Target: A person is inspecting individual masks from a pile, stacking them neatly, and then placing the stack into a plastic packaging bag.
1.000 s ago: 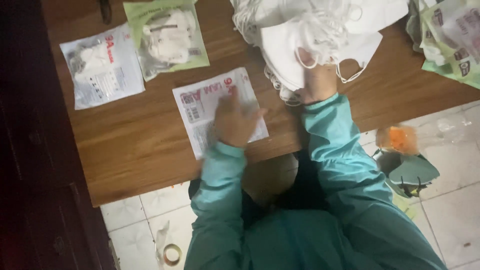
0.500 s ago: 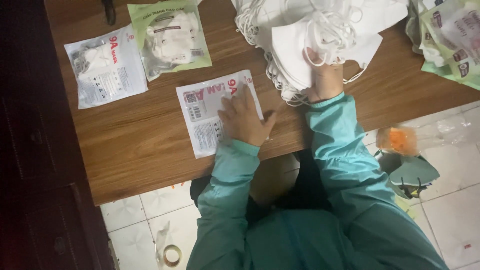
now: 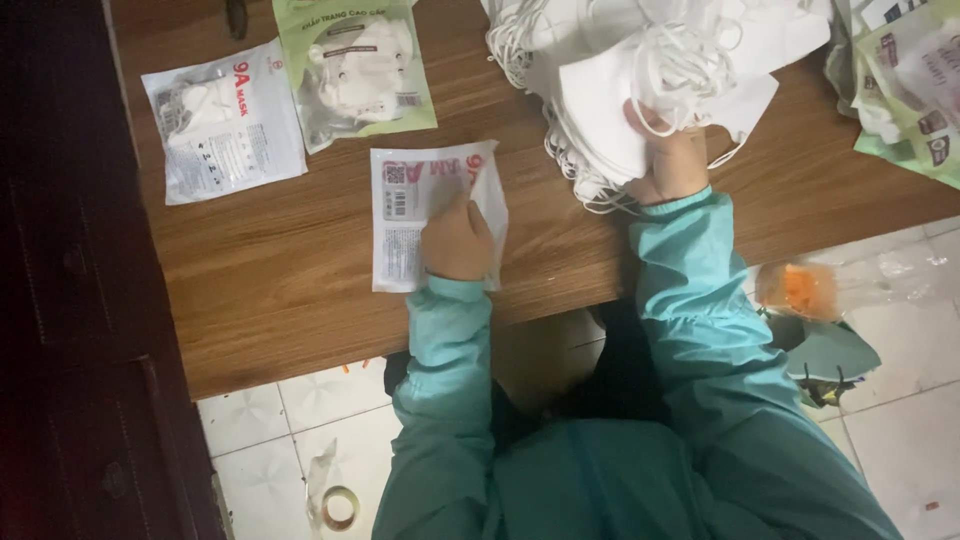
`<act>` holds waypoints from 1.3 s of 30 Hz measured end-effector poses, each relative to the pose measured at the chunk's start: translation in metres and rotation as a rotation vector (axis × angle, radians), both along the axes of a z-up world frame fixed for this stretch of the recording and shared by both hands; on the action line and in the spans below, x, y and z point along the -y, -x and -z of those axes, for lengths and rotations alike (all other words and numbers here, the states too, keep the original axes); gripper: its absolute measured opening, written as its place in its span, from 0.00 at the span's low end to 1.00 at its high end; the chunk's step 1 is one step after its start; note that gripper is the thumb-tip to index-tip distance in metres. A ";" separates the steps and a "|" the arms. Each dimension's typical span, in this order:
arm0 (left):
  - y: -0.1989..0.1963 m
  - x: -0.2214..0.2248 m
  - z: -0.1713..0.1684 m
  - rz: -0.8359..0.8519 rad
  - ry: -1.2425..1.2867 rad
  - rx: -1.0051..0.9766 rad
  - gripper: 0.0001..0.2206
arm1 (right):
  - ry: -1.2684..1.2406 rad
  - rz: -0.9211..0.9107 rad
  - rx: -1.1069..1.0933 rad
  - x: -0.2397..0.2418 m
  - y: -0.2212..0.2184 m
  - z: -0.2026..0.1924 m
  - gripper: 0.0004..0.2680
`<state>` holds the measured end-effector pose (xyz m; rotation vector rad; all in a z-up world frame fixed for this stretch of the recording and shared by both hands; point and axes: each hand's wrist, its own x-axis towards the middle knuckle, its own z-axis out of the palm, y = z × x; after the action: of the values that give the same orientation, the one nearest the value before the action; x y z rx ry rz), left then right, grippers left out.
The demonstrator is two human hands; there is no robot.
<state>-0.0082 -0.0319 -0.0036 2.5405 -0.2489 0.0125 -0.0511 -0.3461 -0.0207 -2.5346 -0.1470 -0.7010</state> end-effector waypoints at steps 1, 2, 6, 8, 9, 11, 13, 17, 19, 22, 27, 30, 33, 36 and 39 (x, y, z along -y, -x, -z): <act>-0.003 -0.002 0.004 0.007 0.018 -0.031 0.17 | 0.015 -0.021 0.013 0.000 -0.002 0.004 0.29; -0.007 -0.003 0.007 0.013 0.036 -0.062 0.17 | 0.029 -0.043 0.025 0.000 -0.003 0.008 0.25; -0.006 0.003 -0.020 0.006 -0.020 -0.152 0.13 | -0.988 0.052 -0.092 -0.091 -0.011 -0.041 0.12; 0.010 0.014 -0.104 0.114 0.128 -0.372 0.20 | -1.539 -0.015 -0.329 -0.124 -0.010 -0.019 0.15; 0.007 0.011 -0.086 0.113 0.127 -0.370 0.20 | -1.540 -0.017 -0.328 -0.131 -0.010 -0.007 0.15; 0.002 0.003 -0.052 0.085 0.209 -0.297 0.19 | -2.355 -0.132 -0.717 -0.148 -0.011 0.016 0.21; -0.004 -0.004 -0.019 0.070 0.268 -0.241 0.19 | -2.306 -0.118 -0.712 -0.144 -0.014 -0.006 0.18; 0.000 -0.009 -0.019 0.054 0.380 -0.034 0.21 | -1.752 -0.154 -0.538 -0.138 -0.012 0.012 0.22; -0.001 -0.012 -0.005 0.016 0.325 0.038 0.18 | -1.526 -0.252 -0.534 -0.133 -0.015 0.006 0.22; 0.002 -0.016 -0.021 -0.041 0.258 0.144 0.16 | -1.140 -0.316 -0.530 -0.148 -0.017 -0.053 0.20; 0.012 -0.015 -0.002 -0.099 0.154 0.295 0.17 | -0.820 -0.275 -0.439 -0.140 -0.020 0.021 0.11; 0.023 -0.002 -0.004 -0.034 0.068 0.464 0.19 | -0.600 -0.114 -0.411 -0.148 -0.020 0.040 0.10; 0.020 0.010 0.024 0.019 0.170 0.464 0.20 | -0.879 -0.273 -0.397 -0.166 -0.012 0.010 0.08; 0.028 0.029 0.031 0.000 0.168 0.457 0.20 | -1.174 -0.156 -0.692 -0.160 0.004 0.011 0.14; 0.054 0.056 0.021 0.032 0.072 0.500 0.22 | -1.188 -0.153 -0.672 -0.171 0.001 -0.003 0.13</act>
<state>-0.0623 -0.0875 -0.0245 2.4223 -0.4725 0.6367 -0.0516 -0.1754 -0.0181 -1.4449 0.2452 0.1711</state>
